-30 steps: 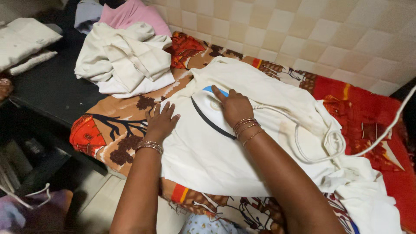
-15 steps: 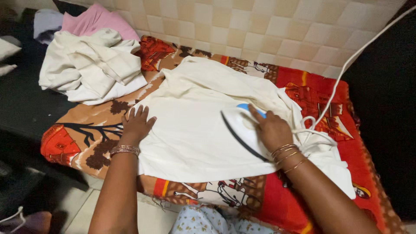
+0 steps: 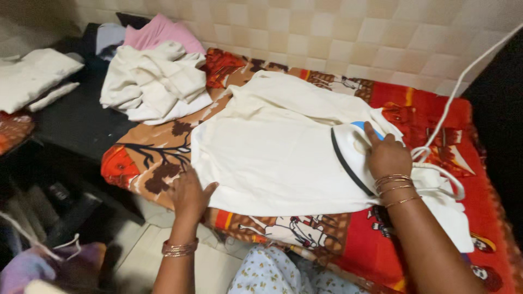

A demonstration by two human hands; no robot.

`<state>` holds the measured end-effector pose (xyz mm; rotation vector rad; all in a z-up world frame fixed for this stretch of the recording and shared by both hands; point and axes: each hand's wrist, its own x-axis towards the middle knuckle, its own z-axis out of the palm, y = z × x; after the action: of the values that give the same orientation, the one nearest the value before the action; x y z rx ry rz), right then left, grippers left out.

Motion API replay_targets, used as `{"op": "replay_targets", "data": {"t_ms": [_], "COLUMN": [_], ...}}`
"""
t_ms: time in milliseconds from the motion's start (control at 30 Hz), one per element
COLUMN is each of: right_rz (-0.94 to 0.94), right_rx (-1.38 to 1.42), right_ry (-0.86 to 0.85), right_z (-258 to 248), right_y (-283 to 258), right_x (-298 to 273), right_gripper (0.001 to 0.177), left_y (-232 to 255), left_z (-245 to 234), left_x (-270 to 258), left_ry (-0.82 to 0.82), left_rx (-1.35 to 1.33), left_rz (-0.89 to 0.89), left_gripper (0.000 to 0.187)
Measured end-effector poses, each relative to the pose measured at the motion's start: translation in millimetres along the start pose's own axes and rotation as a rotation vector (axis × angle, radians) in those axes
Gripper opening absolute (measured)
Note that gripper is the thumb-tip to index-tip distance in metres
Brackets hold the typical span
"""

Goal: The person irons a white shirt on a patterned bedsheet. They smooth the fabric, use a white and blue iron on the collar and sleeves, button the collar, and continue ironing the body of the shirt.

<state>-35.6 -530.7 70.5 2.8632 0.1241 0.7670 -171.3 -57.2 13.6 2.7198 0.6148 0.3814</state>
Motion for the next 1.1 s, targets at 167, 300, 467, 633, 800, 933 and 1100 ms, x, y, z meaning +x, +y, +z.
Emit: {"op": "replay_targets", "data": {"t_ms": [167,300,467,633,800,933,1100], "right_rz": [-0.009,-0.039,-0.096,-0.219,-0.436,-0.563,-0.455], "right_rx": [-0.002,0.066,0.144,0.217,0.407,0.409,0.347], "right_ry": [-0.022,-0.034,-0.055,0.006,-0.058,-0.068,-0.045], "right_z": [-6,-20,-51,-85,-111,-104,-59], "right_y": [0,3,-4,-56,-126,-161,-185], "right_x": [1,-2,-6,-17,-28,-22,37], "right_gripper": [0.071,0.072,0.072,0.066,0.066,0.067,0.072], "left_y": [-11,-44,-63,-15,53,52,46], "left_z": [0,-22,-64,-33,48,62,71], "left_x": [21,8,-15,24,92,135,146], "left_ry": [0.128,0.014,-0.022,-0.015,-0.334,-0.395,-0.286], "left_rx": [-0.476,-0.421,-0.232,-0.462,-0.195,0.149,0.155], "left_rz": [-0.025,-0.087,-0.180,0.117,0.442,0.364,0.295], "left_gripper": [0.058,0.031,0.031,0.035,0.050,0.064,0.059]}}
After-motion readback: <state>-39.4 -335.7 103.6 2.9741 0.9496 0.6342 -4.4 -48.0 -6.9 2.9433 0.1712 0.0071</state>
